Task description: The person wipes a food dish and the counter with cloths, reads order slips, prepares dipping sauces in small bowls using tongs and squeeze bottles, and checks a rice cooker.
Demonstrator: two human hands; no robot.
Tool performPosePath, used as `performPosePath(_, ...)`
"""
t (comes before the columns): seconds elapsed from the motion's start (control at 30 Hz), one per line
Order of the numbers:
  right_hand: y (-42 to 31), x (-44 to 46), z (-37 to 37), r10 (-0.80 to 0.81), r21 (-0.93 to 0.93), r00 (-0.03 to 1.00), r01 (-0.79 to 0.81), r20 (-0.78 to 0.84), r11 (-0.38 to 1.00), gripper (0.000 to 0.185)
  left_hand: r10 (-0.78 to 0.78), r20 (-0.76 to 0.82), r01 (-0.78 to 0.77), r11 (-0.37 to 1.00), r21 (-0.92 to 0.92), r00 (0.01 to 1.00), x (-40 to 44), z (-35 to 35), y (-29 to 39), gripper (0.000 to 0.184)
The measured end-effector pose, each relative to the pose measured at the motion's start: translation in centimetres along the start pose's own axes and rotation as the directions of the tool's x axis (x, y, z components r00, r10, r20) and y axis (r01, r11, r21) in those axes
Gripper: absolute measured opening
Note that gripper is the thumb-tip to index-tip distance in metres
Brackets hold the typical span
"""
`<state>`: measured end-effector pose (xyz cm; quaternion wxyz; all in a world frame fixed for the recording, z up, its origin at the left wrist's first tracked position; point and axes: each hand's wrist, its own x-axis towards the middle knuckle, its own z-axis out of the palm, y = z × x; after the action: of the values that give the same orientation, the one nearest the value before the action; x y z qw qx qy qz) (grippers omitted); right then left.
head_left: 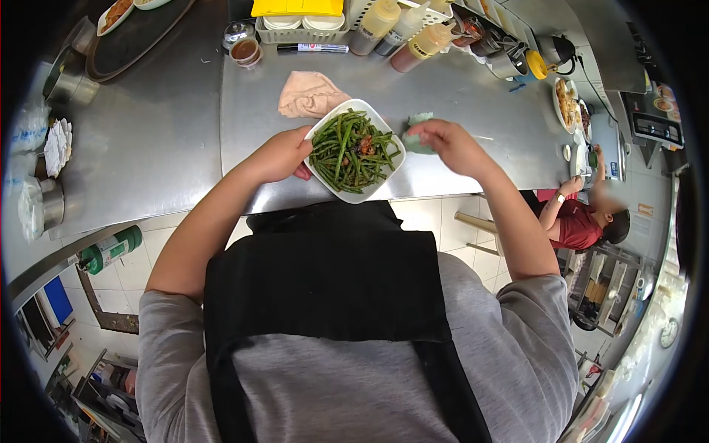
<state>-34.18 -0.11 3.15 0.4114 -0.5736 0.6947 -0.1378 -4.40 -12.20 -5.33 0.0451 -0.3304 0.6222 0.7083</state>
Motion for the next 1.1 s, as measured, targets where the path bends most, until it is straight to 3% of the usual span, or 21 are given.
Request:
performPosePath(0.07, 1.4, -0.9, 1.6, -0.159, -0.375, 0.987, 0.141, -0.017, 0.916, 0.026, 0.028, -0.031, -0.028, 1.0, -0.012, 0.999, -0.1, 0.3, 0.0, 0.039)
performPosePath(0.1, 0.4, -0.9, 2.6, -0.137, -0.594, 0.989, 0.083, -0.048, 0.801, 0.028, 0.058, -0.063, -0.059, 0.998, -0.019, 0.996, -0.3, 0.5, 0.0, 0.038)
performPosePath(0.13, -0.1, -0.5, 3.3, -0.131, -0.593, 0.99, 0.078, -0.047, 0.802, 0.028, 0.056, -0.058, -0.057, 0.998, -0.021, 0.997, -0.3, 0.6, 0.0, 0.038)
performPosePath(0.2, -0.7, 0.8, 4.1, -0.301, -0.807, 0.953, 0.156, -0.028, 0.569, 0.03, 0.061, -0.042, -0.06, 0.998, 0.025, 0.997, -0.2, 0.4, 0.2, 0.037)
performPosePath(0.23, -0.7, 1.4, 4.1, -0.349, -0.831, 0.936, 0.17, -0.03, 0.529, 0.031, 0.063, -0.041, -0.062, 0.998, 0.028, 0.997, -0.2, 0.4, 0.2, 0.037)
performPosePath(0.37, -1.5, 1.0, 3.9, -0.253, -0.841, 0.967, 0.106, -0.037, 0.53, 0.034, 0.033, -0.045, -0.032, 0.999, 0.015, 0.998, -0.1, 0.8, 0.0, 0.037)
performPosePath(0.43, -2.1, 0.4, 4.1, -0.002, -0.83, 1.0, 0.008, 0.008, 0.557, 0.027, -0.001, -0.04, 0.002, 1.0, 0.014, 0.999, -0.1, 0.9, 0.1, 0.039)
performPosePath(0.47, -2.0, 0.5, 3.9, -0.001, -0.831, 1.0, 0.007, 0.008, 0.557, 0.027, 0.013, -0.048, -0.011, 0.999, 0.046, 0.999, -0.3, 0.9, 0.3, 0.038)
performPosePath(0.53, -1.4, 0.8, 2.9, -0.091, -0.633, 0.99, 0.004, -0.106, 0.774, 0.022, 0.029, -0.051, -0.025, 0.997, 0.079, 0.998, -0.6, 1.3, 0.6, 0.038)
performPosePath(0.6, -1.6, 0.2, 1.5, -0.155, -0.602, 0.973, 0.022, -0.169, 0.798, 0.022, 0.034, -0.074, -0.029, 0.997, 0.07, 0.997, -0.9, 1.4, 0.8, 0.038)
performPosePath(0.67, -2.5, -1.1, 0.5, 0.074, -0.522, 0.991, -0.12, -0.108, 0.845, 0.022, 0.032, -0.084, -0.028, 0.999, 0.043, 0.996, -0.9, 1.6, 0.3, 0.038)
performPosePath(0.73, -0.7, -1.8, 1.8, 0.009, -0.533, 0.995, -0.061, -0.099, 0.844, 0.022, 0.029, -0.09, -0.028, 1.0, 0.011, 0.996, -0.9, 1.8, 0.0, 0.038)
performPosePath(0.8, -0.5, -2.3, 3.8, -0.114, -0.708, 0.985, -0.01, -0.127, 0.706, 0.023, 0.072, -0.13, -0.076, 0.997, -0.027, 0.989, -1.0, 2.2, -0.3, 0.035)
performPosePath(0.83, -1.2, -2.5, 4.5, -0.089, -0.764, 0.988, -0.042, -0.129, 0.644, 0.025, 0.072, -0.13, -0.076, 0.997, -0.026, 0.989, -1.1, 2.4, -0.3, 0.035)
performPosePath(0.93, -1.0, -3.0, 8.3, 0.012, -0.765, 0.987, -0.129, -0.157, 0.631, 0.027, 0.07, -0.194, -0.089, 0.992, -0.09, 0.978, -1.3, 3.3, -0.4, 0.034)
performPosePath(1.0, -1.0, -3.1, 8.5, 0.083, -0.704, 0.988, -0.153, -0.133, 0.693, 0.026, 0.072, -0.214, -0.095, 0.99, -0.101, 0.974, -1.2, 3.7, -0.7, 0.034)
performPosePath(1.07, -0.3, -2.9, 7.5, 0.11, -0.461, 0.984, -0.163, -0.139, 0.873, 0.026, 0.08, -0.216, -0.098, 0.993, -0.072, 0.973, -1.3, 3.9, -0.8, 0.034)
performPosePath(1.1, -1.5, -2.5, 6.1, 0.239, -0.363, 0.961, -0.274, -0.139, 0.891, 0.027, 0.087, -0.22, -0.098, 0.994, -0.043, 0.972, -1.4, 4.0, -0.8, 0.034)
